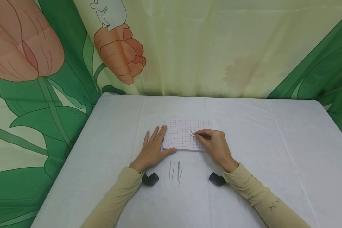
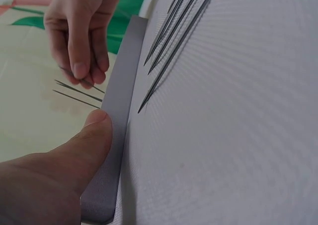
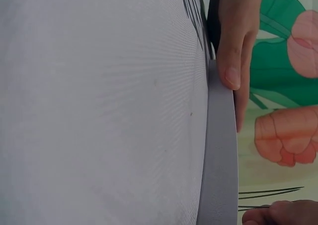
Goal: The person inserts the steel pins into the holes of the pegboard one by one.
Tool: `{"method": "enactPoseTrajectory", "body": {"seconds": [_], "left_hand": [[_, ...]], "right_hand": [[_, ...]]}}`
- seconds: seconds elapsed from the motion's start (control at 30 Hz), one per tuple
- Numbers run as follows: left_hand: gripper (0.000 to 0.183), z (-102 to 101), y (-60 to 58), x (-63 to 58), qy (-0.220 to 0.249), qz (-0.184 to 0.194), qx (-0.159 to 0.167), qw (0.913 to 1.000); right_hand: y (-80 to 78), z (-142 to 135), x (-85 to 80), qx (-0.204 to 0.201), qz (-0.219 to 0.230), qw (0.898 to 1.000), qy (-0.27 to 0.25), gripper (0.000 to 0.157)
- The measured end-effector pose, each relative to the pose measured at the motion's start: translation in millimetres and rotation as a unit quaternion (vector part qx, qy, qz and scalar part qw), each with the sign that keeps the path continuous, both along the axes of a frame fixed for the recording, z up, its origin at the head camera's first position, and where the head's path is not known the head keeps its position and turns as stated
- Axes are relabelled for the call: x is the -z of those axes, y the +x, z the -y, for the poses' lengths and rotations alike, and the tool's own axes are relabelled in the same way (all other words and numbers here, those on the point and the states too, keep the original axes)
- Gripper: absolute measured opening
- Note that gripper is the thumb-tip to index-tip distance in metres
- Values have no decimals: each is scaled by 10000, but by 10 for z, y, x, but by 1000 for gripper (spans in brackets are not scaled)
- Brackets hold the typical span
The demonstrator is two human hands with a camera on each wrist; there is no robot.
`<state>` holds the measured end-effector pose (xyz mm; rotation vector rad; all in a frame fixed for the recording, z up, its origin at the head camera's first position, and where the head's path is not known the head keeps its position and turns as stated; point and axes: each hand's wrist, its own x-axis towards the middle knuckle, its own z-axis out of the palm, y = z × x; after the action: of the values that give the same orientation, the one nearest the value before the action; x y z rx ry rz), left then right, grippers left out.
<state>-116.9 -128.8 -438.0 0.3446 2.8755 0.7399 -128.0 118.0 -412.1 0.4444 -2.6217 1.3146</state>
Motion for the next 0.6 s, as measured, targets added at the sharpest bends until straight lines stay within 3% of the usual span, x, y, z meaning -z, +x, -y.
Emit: {"method": "enactPoseTrajectory", "body": {"seconds": [0.6], "left_hand": [[102,3,-2,10,-26,0,-23,10000]], "right_hand": [[-44,16,-35,-96,266,9989,381,10]]}}
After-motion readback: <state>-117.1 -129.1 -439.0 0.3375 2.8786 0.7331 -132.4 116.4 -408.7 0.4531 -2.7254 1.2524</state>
